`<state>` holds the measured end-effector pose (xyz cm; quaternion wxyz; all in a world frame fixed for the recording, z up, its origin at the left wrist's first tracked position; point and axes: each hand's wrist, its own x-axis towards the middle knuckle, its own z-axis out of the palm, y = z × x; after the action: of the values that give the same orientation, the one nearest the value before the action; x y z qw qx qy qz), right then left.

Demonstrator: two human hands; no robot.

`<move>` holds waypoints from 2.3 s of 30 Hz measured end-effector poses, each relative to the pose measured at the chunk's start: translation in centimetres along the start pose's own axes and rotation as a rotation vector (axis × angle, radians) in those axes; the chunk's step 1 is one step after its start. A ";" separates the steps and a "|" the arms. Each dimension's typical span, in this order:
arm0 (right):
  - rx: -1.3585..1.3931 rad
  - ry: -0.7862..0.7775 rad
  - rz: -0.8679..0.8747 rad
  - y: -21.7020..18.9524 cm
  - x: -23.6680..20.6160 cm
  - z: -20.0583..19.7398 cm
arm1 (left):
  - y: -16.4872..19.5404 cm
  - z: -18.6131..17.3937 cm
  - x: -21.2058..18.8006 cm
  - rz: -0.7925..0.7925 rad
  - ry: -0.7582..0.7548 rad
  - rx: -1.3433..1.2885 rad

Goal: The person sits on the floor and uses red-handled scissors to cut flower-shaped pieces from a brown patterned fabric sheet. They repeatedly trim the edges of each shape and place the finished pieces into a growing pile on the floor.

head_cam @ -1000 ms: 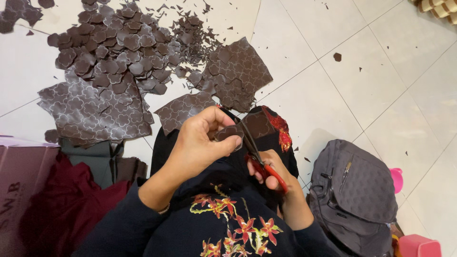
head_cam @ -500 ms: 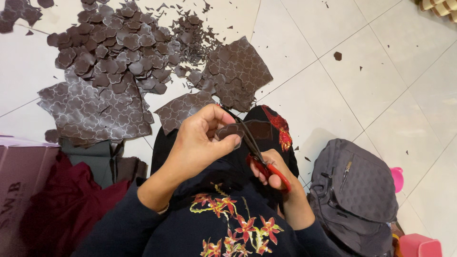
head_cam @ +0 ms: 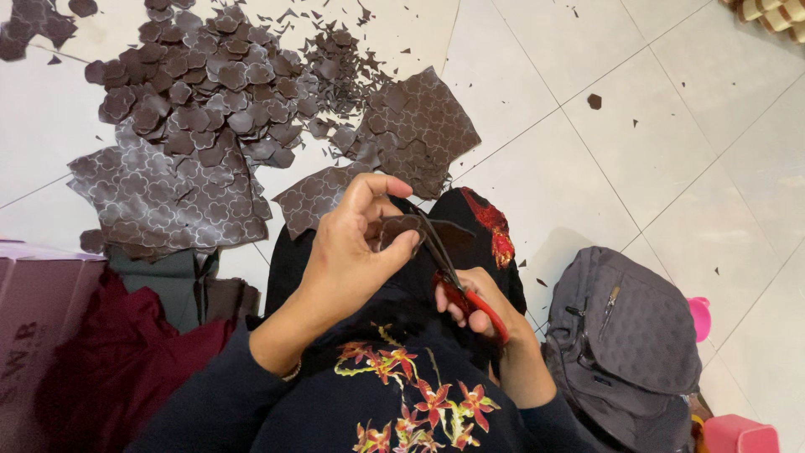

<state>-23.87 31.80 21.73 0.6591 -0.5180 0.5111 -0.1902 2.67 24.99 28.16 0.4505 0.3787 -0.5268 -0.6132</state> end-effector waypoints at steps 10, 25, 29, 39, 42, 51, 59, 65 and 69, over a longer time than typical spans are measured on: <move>0.066 0.073 -0.025 1.8 0.1 0.4 | 0.9 -0.1 0.1 -0.011 0.025 0.035; 0.116 0.025 -0.099 -0.5 -0.5 2.5 | 0.1 0.2 0.1 0.011 0.031 -0.001; 0.188 0.003 -0.085 -0.4 -0.6 3.1 | -0.8 0.3 -0.1 -0.008 0.035 -0.016; 0.333 -0.079 -0.062 4.1 0.9 3.7 | -6.4 -0.2 -0.2 -0.137 0.162 -0.058; 0.339 -0.083 -0.077 5.6 1.3 3.6 | -8.2 -0.3 0.0 -0.171 0.162 -0.232; 0.603 -0.133 0.031 7.9 3.1 2.9 | -12.7 -0.8 0.2 -0.228 0.202 -0.250; 1.095 -0.102 0.129 9.6 5.5 1.6 | -18.5 -3.2 1.4 -0.509 0.288 -0.472; 1.180 -0.031 0.142 10.3 6.5 1.2 | -19.4 -5.3 2.4 -0.520 0.427 -0.504; 1.110 -0.010 0.159 10.3 6.9 1.6 | -18.0 -8.2 4.9 -0.528 0.567 -0.469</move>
<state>-22.56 31.24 9.33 0.8476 -0.0540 0.3687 -0.3778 6.07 18.54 9.19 0.4790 0.5409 -0.1147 -0.6818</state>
